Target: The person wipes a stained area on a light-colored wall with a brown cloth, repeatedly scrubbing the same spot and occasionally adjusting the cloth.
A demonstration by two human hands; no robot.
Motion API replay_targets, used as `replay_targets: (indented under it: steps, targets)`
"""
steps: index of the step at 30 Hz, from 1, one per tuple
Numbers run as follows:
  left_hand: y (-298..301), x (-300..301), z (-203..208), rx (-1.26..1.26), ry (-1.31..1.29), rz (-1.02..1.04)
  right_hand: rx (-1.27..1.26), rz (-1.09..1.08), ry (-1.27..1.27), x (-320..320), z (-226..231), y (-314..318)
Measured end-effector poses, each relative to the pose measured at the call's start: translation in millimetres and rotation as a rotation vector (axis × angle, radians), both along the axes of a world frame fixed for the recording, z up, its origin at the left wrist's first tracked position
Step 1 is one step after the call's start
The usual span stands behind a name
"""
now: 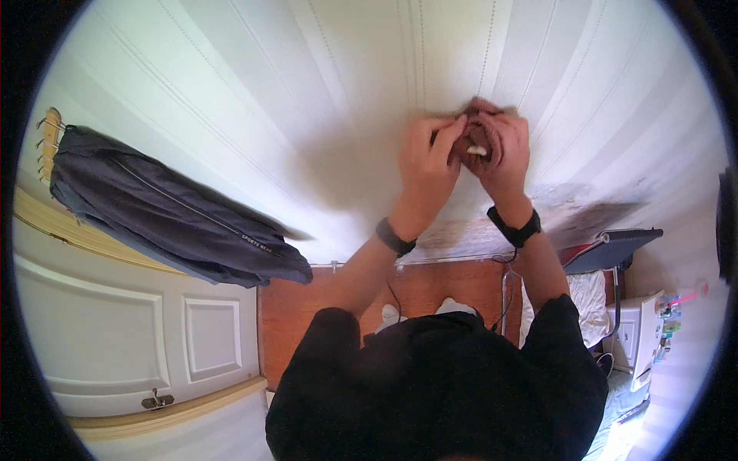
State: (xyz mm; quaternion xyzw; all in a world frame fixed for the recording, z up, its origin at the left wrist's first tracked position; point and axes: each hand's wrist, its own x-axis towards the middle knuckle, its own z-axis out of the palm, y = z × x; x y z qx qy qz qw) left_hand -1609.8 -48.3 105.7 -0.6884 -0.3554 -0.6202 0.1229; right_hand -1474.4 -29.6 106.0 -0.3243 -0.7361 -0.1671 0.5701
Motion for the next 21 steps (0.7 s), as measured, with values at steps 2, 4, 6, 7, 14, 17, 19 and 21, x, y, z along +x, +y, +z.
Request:
replay_targets:
  steps: [2, 4, 6, 7, 14, 17, 19, 21]
  targets:
    - [-3.7, -0.7, -24.5, -0.008, 0.013, 0.013, -0.077, 0.025, 0.052, 1.4, -30.6, -0.6]
    - [-2.2, -5.8, -56.1, -0.081, 0.077, 0.013, -0.090, 0.026, 0.019, 0.1, -49.2, -7.4]
    - [-5.6, -10.7, -78.0, -0.156, 0.130, 0.028, -0.171, 0.058, 0.065, -3.5, -69.3, -13.6]
    - [-7.6, -12.6, -87.8, -0.236, 0.181, 0.035, -0.257, 0.083, 0.109, -4.6, -80.3, -16.3]
    - [-12.1, -48.2, -155.5, -0.670, -0.169, -0.159, -0.273, 0.101, 0.051, -46.3, -111.0, -23.4]
    - [-28.3, -66.9, -120.4, -0.365, 0.086, 0.096, -0.245, 0.132, 0.070, -68.1, -98.4, -23.2]
    - [-36.0, -77.5, -91.3, -0.325, -0.081, -0.008, -0.214, 0.116, 0.053, -83.6, -81.2, -23.1]
    - [-38.1, -87.4, -67.6, -0.284, -0.086, 0.040, -0.204, 0.123, 0.048, -97.9, -54.9, -23.5]
